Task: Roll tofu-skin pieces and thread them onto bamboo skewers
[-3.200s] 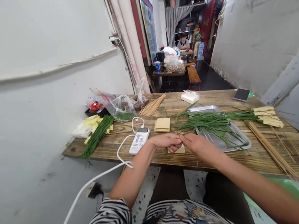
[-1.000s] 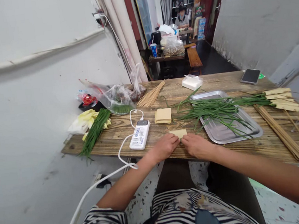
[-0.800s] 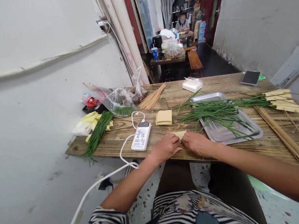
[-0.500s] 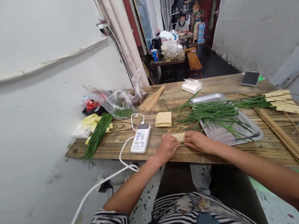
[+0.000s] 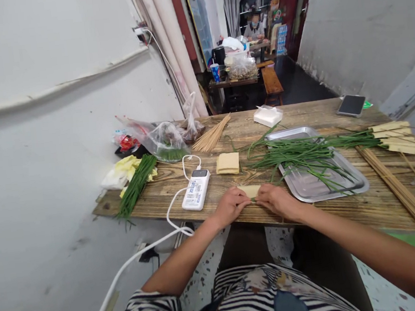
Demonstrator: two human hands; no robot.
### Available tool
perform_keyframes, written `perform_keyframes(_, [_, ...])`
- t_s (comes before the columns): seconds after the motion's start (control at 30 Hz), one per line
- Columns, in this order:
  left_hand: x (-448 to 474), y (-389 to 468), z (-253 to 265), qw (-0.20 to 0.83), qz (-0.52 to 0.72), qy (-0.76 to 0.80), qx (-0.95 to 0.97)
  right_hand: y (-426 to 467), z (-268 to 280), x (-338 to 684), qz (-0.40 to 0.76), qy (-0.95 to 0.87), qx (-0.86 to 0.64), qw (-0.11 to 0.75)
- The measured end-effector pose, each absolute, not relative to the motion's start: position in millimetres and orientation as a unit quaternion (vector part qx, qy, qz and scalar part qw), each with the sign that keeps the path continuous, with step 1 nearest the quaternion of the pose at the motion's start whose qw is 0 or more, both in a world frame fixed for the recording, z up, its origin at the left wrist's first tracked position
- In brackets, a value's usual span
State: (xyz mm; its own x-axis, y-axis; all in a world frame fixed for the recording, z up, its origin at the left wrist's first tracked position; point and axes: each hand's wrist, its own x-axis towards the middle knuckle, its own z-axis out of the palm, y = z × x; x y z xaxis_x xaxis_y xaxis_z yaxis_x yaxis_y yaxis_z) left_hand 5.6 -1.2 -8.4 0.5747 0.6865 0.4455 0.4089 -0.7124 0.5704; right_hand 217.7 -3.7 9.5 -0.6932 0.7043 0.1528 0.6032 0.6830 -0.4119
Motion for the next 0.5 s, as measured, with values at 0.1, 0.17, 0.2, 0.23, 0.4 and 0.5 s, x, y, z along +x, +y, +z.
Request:
perform_keyframes(0.1, [6,-2,-11,0.235,0.341,0.348,0.841,2,7,219,0.249,-0.873,-0.376,0.183])
perform_keyframes(0.17, [6,-1,-13,0.231,0.358,0.364,0.828,6,9,218,0.273,-0.864,-0.382,0.181])
perform_keyframes(0.2, [6,-1,-15,0.221,0.363,0.364,0.829,8,11,218,0.279,-0.864,-0.381,0.176])
perform_keyframes(0.23, [5,-1,-16,0.204,0.362,0.356,0.837,10,13,218,0.286,-0.863,-0.380,0.170])
perform_keyframes(0.4, [-3,-2,-17,0.024,0.247,0.290,0.924,24,20,217,0.327,-0.850,-0.387,0.145])
perform_keyframes(0.5, [-5,-3,-16,-0.059,0.175,0.268,0.946,31,21,217,0.347,-0.845,-0.389,0.121])
